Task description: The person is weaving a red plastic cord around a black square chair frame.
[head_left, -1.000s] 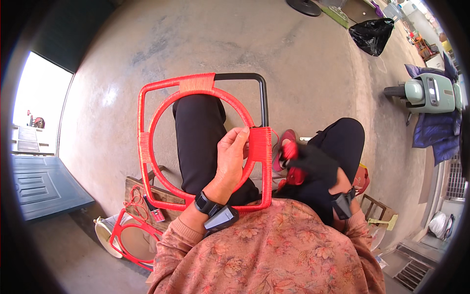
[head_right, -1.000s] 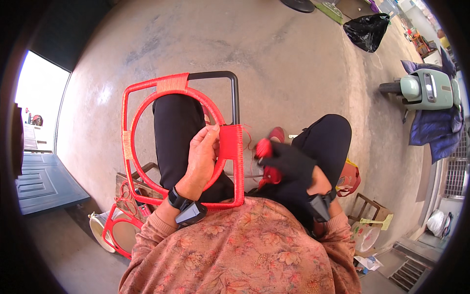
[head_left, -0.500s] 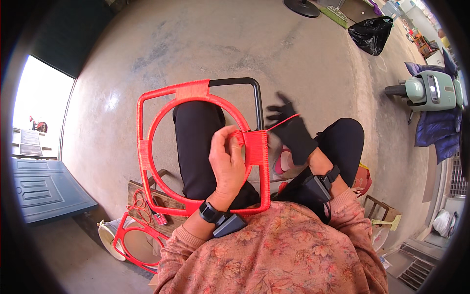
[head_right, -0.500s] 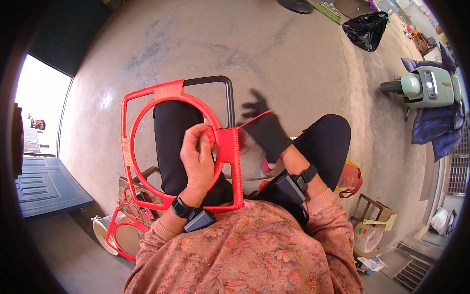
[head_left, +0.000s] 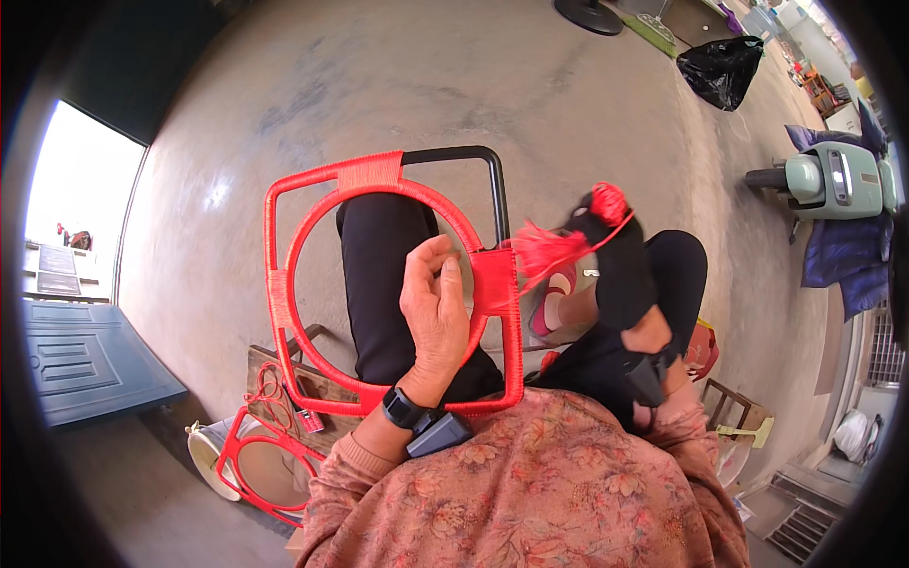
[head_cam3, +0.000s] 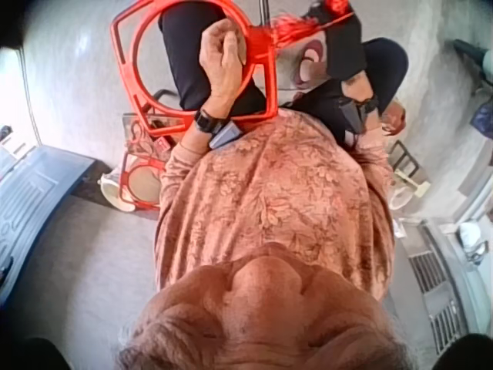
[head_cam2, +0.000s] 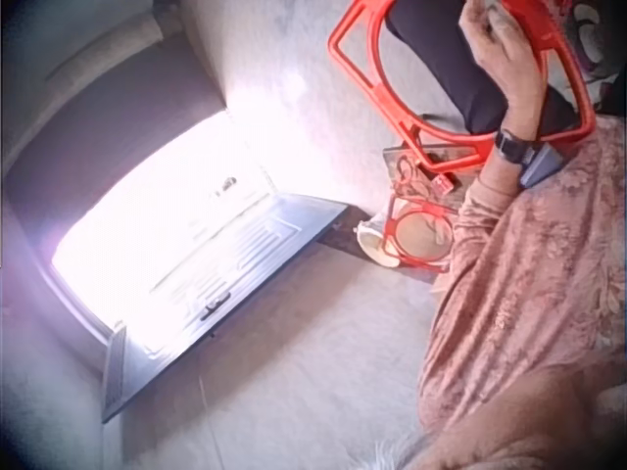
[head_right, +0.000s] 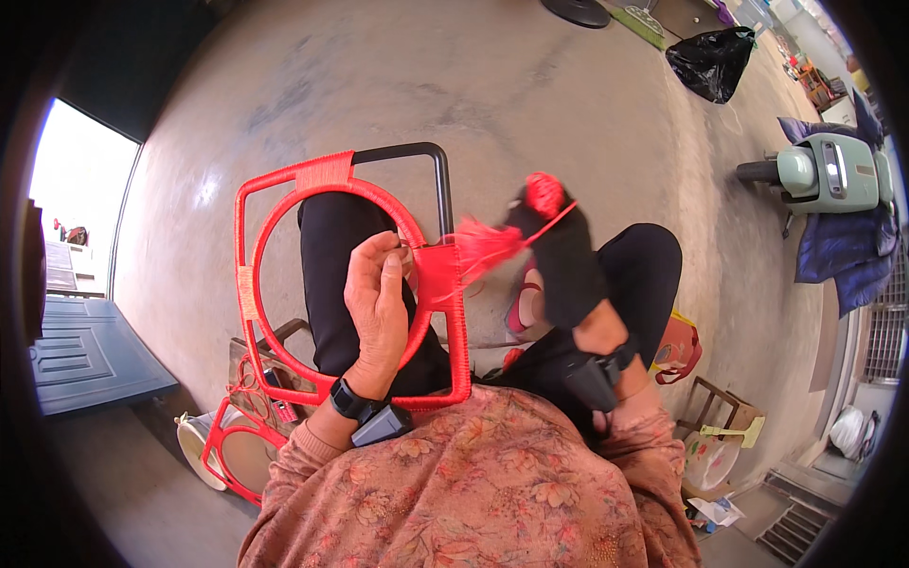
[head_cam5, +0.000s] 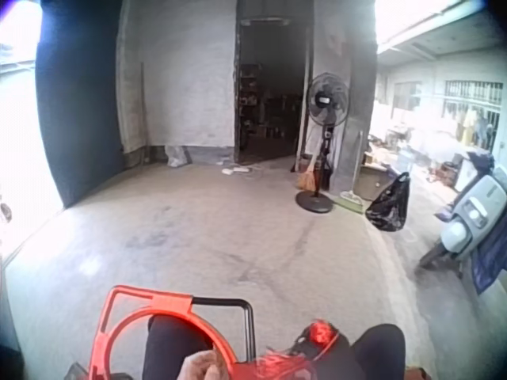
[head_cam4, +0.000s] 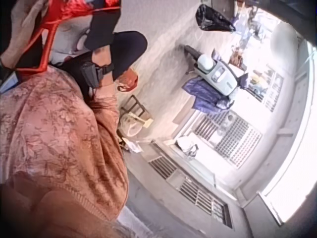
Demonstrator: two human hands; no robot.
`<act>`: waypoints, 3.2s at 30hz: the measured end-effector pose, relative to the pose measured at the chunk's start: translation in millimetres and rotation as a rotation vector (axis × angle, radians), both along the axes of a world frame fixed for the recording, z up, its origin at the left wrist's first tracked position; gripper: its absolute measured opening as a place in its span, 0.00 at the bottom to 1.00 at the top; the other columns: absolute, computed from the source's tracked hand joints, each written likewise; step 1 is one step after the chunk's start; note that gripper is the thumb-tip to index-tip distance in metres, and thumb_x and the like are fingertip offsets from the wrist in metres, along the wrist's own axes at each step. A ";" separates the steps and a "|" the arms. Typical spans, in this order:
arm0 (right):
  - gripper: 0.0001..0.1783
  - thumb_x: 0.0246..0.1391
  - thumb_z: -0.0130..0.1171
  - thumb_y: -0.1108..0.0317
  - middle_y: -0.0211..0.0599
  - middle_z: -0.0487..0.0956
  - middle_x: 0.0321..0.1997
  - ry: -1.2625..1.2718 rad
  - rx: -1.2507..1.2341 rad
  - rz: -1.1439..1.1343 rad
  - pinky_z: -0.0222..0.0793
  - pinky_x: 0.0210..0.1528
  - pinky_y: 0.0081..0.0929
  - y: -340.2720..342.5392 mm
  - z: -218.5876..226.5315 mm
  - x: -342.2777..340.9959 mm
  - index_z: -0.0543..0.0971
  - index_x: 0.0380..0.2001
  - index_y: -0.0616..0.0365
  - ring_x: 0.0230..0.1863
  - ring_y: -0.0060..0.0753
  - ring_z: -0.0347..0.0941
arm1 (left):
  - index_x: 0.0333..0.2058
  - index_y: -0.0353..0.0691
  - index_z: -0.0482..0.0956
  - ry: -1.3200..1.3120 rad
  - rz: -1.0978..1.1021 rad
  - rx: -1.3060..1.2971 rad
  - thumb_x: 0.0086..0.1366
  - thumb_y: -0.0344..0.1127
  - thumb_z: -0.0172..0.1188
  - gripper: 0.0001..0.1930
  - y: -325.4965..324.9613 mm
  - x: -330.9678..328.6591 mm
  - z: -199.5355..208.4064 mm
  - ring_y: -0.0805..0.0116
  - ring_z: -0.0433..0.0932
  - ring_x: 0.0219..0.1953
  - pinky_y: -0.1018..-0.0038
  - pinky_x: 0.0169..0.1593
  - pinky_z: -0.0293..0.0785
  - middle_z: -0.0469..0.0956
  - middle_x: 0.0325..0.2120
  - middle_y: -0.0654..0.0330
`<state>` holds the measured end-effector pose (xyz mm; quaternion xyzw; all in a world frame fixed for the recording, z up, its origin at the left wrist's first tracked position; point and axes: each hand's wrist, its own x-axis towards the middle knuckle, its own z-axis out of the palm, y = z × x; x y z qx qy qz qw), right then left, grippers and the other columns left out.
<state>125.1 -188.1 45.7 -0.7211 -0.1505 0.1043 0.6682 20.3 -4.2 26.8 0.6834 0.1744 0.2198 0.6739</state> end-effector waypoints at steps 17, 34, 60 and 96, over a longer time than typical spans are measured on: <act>0.04 0.58 0.61 0.65 0.29 0.79 0.27 0.181 0.090 -0.548 0.71 0.34 0.24 -204.5 -49.0 52.7 0.79 0.31 0.52 0.29 0.21 0.75 | 0.43 0.38 0.77 0.151 -0.135 -0.453 0.73 0.37 0.53 0.09 -1.8 4.9 -15.9 0.86 0.65 0.26 0.85 0.28 0.62 0.74 0.28 0.73; 0.09 0.55 0.63 0.62 0.28 0.78 0.23 0.287 -0.095 0.090 0.70 0.28 0.25 65.4 -20.4 42.8 0.79 0.31 0.56 0.24 0.21 0.74 | 0.39 0.33 0.77 0.141 -0.022 0.171 0.70 0.28 0.54 0.05 -2.1 7.3 -13.0 0.80 0.66 0.24 0.78 0.29 0.68 0.71 0.21 0.65; 0.10 0.56 0.63 0.64 0.30 0.77 0.23 0.362 0.044 -0.160 0.69 0.27 0.26 54.1 -54.2 9.3 0.79 0.35 0.60 0.23 0.22 0.73 | 0.37 0.34 0.80 0.010 -0.290 0.487 0.64 0.26 0.60 0.04 20.1 8.5 -11.2 0.75 0.79 0.23 0.79 0.29 0.74 0.79 0.21 0.59; 0.11 0.61 0.60 0.57 0.23 0.71 0.22 0.199 0.703 -1.023 0.60 0.22 0.21 -299.1 -50.9 75.4 0.77 0.35 0.53 0.18 0.18 0.63 | 0.42 0.36 0.77 0.172 -0.286 -0.574 0.70 0.32 0.56 0.07 19.9 7.1 -23.5 0.79 0.76 0.33 0.78 0.39 0.78 0.78 0.34 0.66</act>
